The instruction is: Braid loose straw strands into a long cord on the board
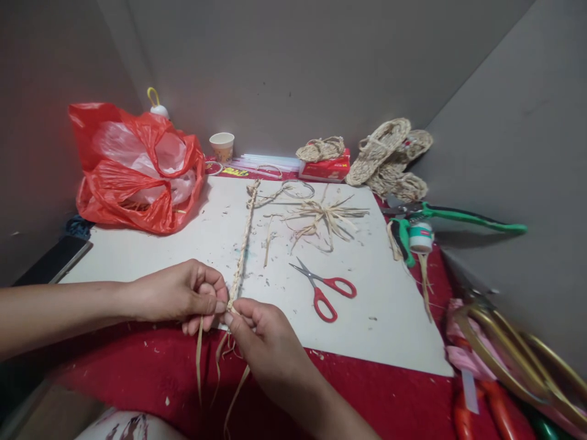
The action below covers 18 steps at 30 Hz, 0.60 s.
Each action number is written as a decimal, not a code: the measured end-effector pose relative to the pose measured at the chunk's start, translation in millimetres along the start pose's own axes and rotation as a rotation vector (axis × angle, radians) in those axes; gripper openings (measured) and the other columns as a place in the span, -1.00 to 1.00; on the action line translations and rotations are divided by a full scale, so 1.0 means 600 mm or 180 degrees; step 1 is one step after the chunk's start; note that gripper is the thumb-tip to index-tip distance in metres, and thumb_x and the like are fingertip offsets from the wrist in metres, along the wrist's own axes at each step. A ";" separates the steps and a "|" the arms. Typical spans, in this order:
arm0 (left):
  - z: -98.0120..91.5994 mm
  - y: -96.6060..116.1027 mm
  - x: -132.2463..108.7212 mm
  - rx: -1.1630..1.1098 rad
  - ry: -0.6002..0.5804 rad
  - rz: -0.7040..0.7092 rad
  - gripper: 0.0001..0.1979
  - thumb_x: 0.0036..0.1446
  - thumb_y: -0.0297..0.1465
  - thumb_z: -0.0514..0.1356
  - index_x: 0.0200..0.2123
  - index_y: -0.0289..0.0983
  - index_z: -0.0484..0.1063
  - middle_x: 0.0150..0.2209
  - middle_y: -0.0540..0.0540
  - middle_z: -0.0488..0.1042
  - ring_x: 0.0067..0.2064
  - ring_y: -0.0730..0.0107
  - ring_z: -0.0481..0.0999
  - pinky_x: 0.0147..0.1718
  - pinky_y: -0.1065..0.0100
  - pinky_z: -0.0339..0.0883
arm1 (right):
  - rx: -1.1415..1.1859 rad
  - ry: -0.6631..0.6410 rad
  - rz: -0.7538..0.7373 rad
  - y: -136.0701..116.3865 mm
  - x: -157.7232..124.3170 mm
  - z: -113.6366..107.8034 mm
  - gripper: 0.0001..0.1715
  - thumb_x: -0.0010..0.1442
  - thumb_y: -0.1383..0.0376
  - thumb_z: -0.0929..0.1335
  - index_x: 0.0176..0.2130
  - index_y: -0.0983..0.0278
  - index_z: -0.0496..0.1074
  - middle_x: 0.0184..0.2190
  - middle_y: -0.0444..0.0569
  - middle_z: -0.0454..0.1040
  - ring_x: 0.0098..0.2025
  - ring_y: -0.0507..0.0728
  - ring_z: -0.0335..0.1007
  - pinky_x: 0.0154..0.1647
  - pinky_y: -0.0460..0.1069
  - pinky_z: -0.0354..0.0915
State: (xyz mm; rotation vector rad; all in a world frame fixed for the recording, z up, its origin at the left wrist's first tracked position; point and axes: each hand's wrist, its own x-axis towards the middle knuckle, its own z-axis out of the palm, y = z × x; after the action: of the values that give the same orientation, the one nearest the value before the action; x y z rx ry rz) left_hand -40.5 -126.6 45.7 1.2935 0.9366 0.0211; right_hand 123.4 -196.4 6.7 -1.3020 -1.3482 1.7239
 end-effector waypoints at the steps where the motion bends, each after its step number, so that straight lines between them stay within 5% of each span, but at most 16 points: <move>1: -0.002 0.000 0.000 0.0060 -0.0021 -0.0021 -0.86 0.05 -0.36 0.13 -0.45 -0.34 0.33 -0.62 0.04 0.37 -0.66 0.61 0.31 -0.65 0.55 0.21 | 0.0027 -0.0031 0.0022 -0.001 0.000 0.000 -0.65 0.19 0.10 0.26 -0.43 0.32 0.37 -0.67 -0.22 0.10 -0.63 -0.06 -0.09 -0.64 -0.13 -0.10; 7: -0.009 0.002 0.000 0.0330 -0.0218 0.0191 -0.85 0.03 -0.34 0.15 -0.47 -0.31 0.30 -0.57 0.08 0.36 -0.70 0.69 0.15 -0.74 0.58 0.02 | -0.0055 -0.0005 0.0129 -0.005 -0.001 0.002 -0.71 0.19 0.15 0.26 -0.41 0.32 0.35 -0.66 -0.25 0.06 -0.62 -0.07 -0.11 -0.63 -0.14 -0.12; 13: -0.006 0.006 0.011 0.0212 -0.0455 -0.0242 -0.90 0.07 -0.39 0.06 -0.45 -0.28 0.21 -0.60 0.06 0.36 -0.67 0.56 0.30 -0.69 0.53 0.17 | -0.0123 -0.0089 0.0071 -0.009 -0.003 0.004 -0.69 0.21 0.15 0.23 -0.44 0.30 0.32 -0.66 -0.23 0.08 -0.62 -0.05 -0.11 -0.64 -0.12 -0.11; 18: -0.012 0.000 0.011 0.0311 -0.0420 -0.0130 -0.90 0.03 -0.36 0.10 -0.42 -0.28 0.27 -0.65 0.10 0.27 -0.68 0.60 0.14 -0.71 0.54 0.03 | -0.0237 0.0012 0.0025 -0.003 -0.004 0.004 -0.66 0.22 0.15 0.23 -0.51 0.28 0.19 -0.65 -0.25 0.02 -0.61 -0.06 -0.12 -0.63 -0.13 -0.12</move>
State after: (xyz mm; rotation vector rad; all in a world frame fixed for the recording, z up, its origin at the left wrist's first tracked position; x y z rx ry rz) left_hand -40.3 -117.8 42.4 1.3487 0.8591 -0.1418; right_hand 121.8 -199.0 9.5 -1.3524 -1.4189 1.6900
